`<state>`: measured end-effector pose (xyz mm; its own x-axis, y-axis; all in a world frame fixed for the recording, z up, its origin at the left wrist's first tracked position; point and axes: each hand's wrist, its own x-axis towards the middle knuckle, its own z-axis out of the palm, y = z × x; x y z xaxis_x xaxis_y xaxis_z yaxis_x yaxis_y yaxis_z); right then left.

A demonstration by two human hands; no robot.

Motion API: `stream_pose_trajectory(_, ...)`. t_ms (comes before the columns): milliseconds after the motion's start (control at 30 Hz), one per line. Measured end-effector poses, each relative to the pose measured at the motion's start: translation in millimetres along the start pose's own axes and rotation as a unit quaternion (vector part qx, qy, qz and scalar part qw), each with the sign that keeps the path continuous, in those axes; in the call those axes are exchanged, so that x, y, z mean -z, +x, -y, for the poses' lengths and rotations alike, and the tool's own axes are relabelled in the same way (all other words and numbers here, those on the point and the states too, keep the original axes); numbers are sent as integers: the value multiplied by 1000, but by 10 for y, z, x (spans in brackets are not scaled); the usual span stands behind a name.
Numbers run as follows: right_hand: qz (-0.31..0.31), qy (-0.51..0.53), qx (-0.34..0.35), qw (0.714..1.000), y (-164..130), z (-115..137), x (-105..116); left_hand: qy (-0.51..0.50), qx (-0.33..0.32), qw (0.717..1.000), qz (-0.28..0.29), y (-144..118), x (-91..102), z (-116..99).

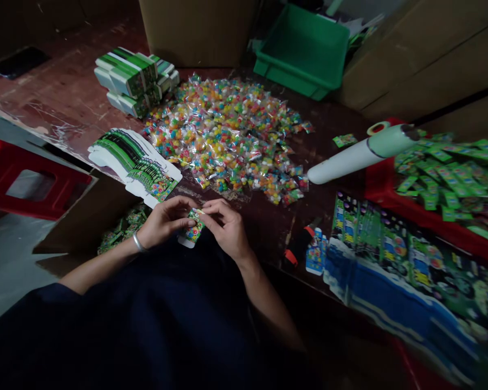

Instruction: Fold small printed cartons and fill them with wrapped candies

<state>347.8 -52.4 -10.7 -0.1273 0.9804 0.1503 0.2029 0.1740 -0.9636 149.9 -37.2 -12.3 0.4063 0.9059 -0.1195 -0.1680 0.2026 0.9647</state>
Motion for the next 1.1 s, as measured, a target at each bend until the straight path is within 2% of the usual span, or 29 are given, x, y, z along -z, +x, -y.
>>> stream_pose_trajectory(100, 21, 5, -4, 1000, 1, 6, -20, -25, 19, 999, -13, -38, -18, 35)
stream_pose_trajectory(300, 79, -54, 39, 995, 141, -1, 32, -65, 40, 996, -43, -69, 39, 80)
stream_pose_trajectory(367, 60, -89, 32, 994, 295, -107, 64, -52, 35, 997, -55, -45, 106, 73)
stream_pose_trajectory(400, 11, -133, 27, 991, 386, -174, 65, -40, 28, 997, -66, -31, 143, 64)
stream_pose_trajectory(433, -23, -199, 27, 979, 480, -241, 51, -25, 19, 996, -80, -19, 176, 53)
stream_pose_trajectory(467, -20, -268, 32, 963, 569, -304, 21, -13, 10, 996, -92, -10, 206, 40)
stream_pose_trajectory(567, 32, -413, 36, 910, 765, -423, -125, 6, -6, 994, -111, -11, 254, -3)
stream_pose_trajectory(667, 46, -479, 35, 876, 818, -456, -226, 33, -22, 993, -113, -33, 263, -47)
stream_pose_trajectory(733, 33, -491, 36, 870, 789, -459, -202, 56, -22, 992, -110, -41, 268, -73)
stream_pose_trajectory(833, -14, -456, 55, 888, 686, -416, -29, 46, 11, 996, -81, -29, 297, -86)
stream_pose_trajectory(933, -73, -342, 63, 935, 556, -261, 202, 27, 40, 997, -62, 3, 338, -45)
stream_pose_trajectory(1000, -64, -244, 29, 967, 474, -105, 317, 36, 44, 996, -63, 25, 355, 3)
stream_pose_trajectory(1100, -13, -175, -14, 984, 387, 124, 401, 43, 50, 996, -59, 43, 353, 70)
